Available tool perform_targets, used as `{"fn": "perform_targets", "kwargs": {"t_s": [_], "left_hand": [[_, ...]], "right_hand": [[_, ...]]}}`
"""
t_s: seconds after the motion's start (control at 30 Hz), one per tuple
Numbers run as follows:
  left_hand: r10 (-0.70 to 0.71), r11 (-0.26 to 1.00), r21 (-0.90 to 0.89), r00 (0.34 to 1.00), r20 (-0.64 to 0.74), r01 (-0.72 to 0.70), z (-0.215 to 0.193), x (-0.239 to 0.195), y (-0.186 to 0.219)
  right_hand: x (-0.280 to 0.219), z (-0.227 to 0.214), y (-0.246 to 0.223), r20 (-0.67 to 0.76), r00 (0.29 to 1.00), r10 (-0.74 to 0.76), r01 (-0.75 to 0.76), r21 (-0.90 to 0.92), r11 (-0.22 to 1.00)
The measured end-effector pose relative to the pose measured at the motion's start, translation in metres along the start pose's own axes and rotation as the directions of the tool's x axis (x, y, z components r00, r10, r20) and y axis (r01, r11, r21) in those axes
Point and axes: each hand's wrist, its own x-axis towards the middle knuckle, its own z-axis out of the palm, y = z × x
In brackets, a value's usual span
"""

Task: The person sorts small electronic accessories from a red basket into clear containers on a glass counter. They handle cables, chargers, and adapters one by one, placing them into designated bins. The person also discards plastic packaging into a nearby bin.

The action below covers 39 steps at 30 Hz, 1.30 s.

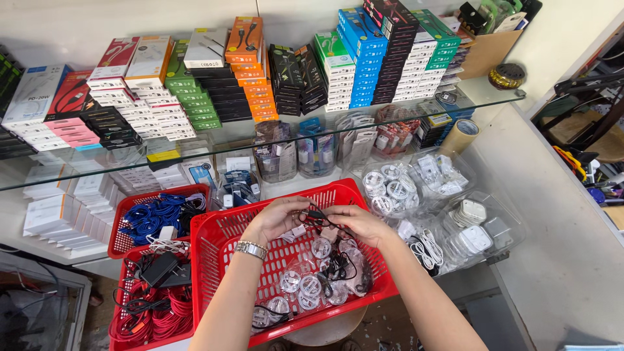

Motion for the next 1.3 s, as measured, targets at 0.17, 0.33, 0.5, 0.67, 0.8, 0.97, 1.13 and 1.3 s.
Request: {"fn": "perform_targets", "kwargs": {"t_s": [0.17,0.33,0.5,0.67,0.8,0.97,1.13,1.3], "left_hand": [[0.12,0.99,0.078,0.991,-0.051,-0.116,0.002,-0.003,-0.007],[0.077,0.997,0.038,0.991,-0.105,-0.074,0.018,-0.015,0.002],[0.546,0.424,0.832,0.834,0.079,-0.357,0.043,-0.031,0.029],[0.458,0.053,0.953,0.856,0.241,-0.297,0.07,-0.033,0.019],[0.474,0.12,0.932,0.845,0.248,-0.342,0.053,-0.027,0.019],[0.139,0.754,0.641,0.989,0.058,-0.144,0.025,-0.02,0.018],[0.175,0.984,0.033,0.985,-0.002,-0.175,0.012,-0.017,0.018],[0.265,0.94,-0.166,0.945,-0.193,-0.297,0.004,-0.019,0.022]], "right_hand": [[0.005,0.001,0.006,0.029,0.992,-0.12,0.119,0.027,0.993],[0.014,0.0,0.0,0.042,0.994,-0.097,0.089,0.161,0.983],[0.015,-0.002,-0.018,-0.066,0.971,-0.228,0.18,-0.425,0.887],[0.012,0.007,-0.041,-0.089,0.989,-0.117,0.061,-0.475,0.878],[0.001,-0.001,-0.066,0.12,0.98,-0.16,0.198,-0.488,0.85],[-0.003,-0.01,-0.082,-0.022,0.982,-0.187,0.158,-0.452,0.878],[0.004,-0.018,-0.072,-0.088,0.961,-0.261,0.153,-0.619,0.77],[0.003,-0.029,-0.043,-0.162,0.969,-0.186,-0.025,-0.814,0.58]]}}
